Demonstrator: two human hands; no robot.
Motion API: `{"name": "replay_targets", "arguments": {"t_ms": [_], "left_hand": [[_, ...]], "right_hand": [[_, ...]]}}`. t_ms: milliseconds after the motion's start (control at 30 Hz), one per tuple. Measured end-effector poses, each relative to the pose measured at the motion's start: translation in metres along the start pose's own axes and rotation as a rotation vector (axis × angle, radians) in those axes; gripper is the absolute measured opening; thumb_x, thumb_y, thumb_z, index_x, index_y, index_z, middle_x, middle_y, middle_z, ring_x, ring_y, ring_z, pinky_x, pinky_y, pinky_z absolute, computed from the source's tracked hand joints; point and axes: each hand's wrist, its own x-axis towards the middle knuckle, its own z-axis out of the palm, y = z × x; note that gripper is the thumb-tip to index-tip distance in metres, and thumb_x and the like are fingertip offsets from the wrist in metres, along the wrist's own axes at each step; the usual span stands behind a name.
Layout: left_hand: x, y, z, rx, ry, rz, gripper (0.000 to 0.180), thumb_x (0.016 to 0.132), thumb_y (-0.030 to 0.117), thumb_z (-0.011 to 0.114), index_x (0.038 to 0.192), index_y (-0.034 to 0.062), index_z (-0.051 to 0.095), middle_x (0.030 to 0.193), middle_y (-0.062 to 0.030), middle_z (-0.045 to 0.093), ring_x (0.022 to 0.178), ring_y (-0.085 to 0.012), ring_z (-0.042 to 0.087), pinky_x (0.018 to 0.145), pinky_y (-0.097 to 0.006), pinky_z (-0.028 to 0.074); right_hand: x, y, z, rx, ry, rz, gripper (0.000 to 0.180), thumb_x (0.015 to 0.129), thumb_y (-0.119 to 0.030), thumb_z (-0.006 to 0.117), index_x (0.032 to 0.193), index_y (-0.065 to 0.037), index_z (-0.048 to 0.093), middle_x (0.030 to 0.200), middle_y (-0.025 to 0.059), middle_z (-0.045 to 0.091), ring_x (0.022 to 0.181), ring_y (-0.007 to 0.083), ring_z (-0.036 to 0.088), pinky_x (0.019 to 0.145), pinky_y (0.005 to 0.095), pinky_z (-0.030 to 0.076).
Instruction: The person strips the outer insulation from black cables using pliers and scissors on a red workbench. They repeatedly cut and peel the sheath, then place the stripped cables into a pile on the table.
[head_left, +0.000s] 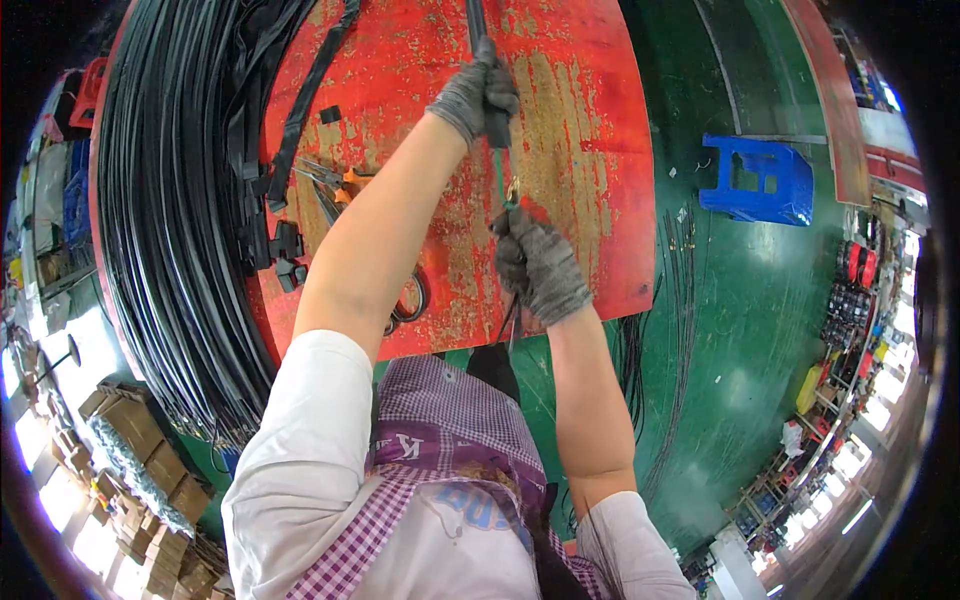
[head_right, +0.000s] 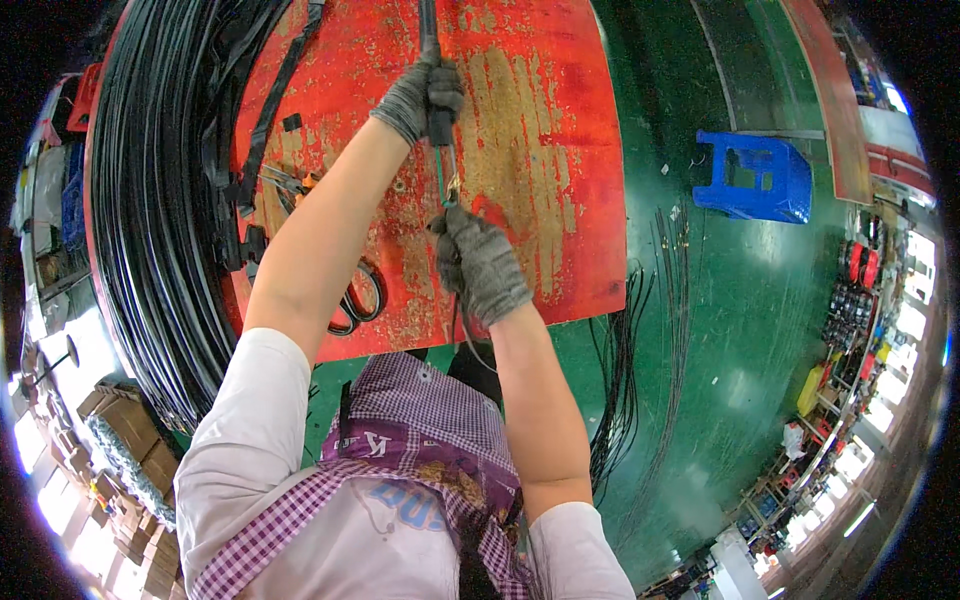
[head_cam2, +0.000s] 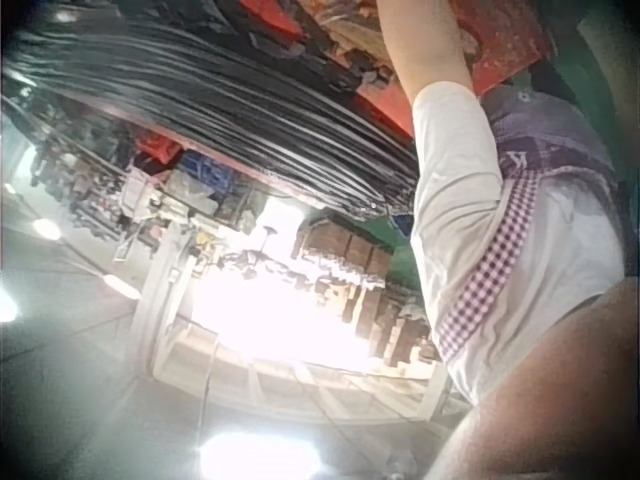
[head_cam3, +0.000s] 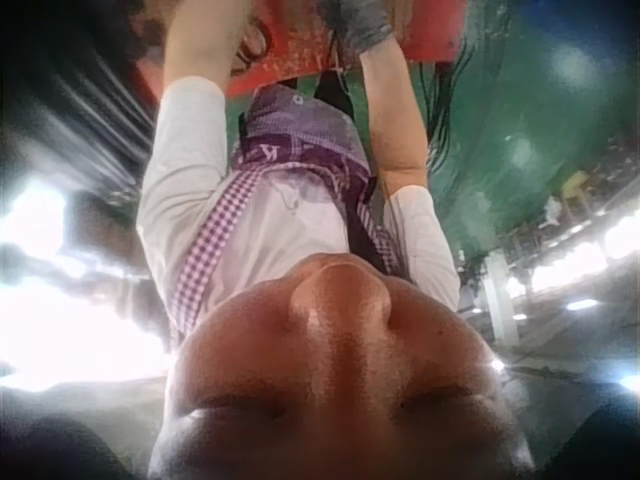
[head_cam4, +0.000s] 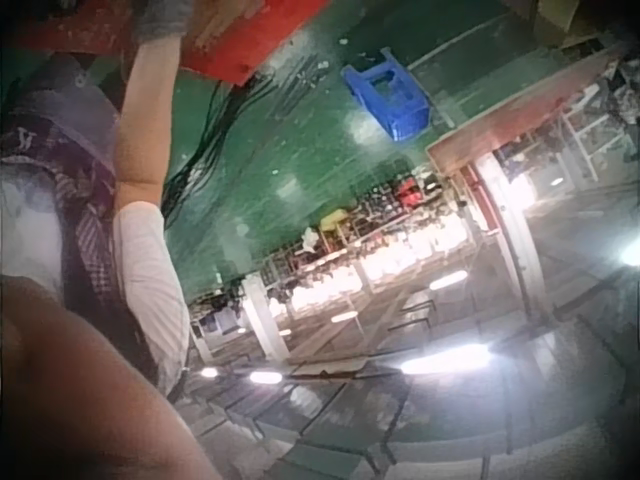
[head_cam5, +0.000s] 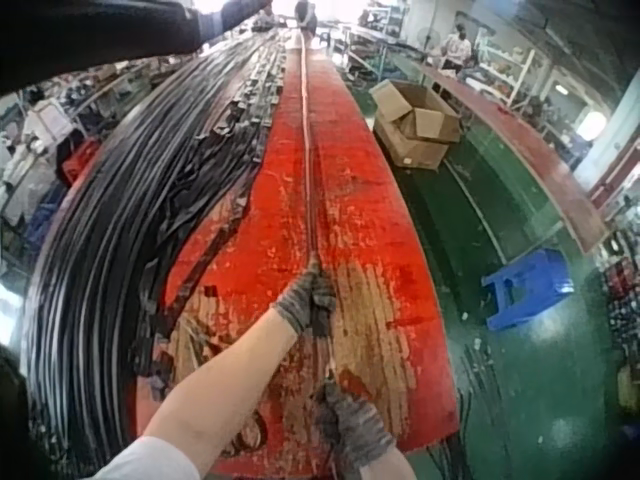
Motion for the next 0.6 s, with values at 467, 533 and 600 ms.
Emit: {"name": "replay_targets", "arguments": {"t_ms": [467,533,600], "left_hand": [[-0.026,-0.005,0.018,0.119,0.297,0.134,0.042,0.071,0.043,0.060,0.058,0.0128,0.034,0.045,0.0039,0.030,0.034,-0.0085,0.028,0.032,-0.022,0.027],[-0.032,-0.006,0.018,0.099,0.330,0.129,0.042,0.071,0.043,0.059,0.058,0.0128,0.034,0.045,0.0040,0.030,0.034,-0.0085,0.028,0.031,-0.022,0.027],[-0.034,-0.005,0.023,0.124,0.338,0.126,0.042,0.071,0.043,0.059,0.058,0.0129,0.033,0.045,0.0041,0.030,0.034,-0.0084,0.028,0.031,-0.022,0.026]], "right_hand": [[0.020,0.006,0.020,-1.319,0.552,-0.577,0.017,0.082,-0.016,0.045,0.082,0.000,0.051,0.063,0.0182,0.054,0.061,0.0339,0.054,0.051,0.0376,0.042],[0.022,0.004,0.022,-1.381,0.573,-0.462,0.017,0.081,-0.019,0.044,0.082,-0.002,0.050,0.064,0.0194,0.054,0.064,0.0343,0.055,0.053,0.0401,0.043],[0.024,0.000,0.027,-1.420,0.623,-0.540,0.019,0.081,-0.022,0.044,0.082,-0.004,0.050,0.062,0.0174,0.054,0.061,0.0320,0.055,0.052,0.0398,0.043]]}}
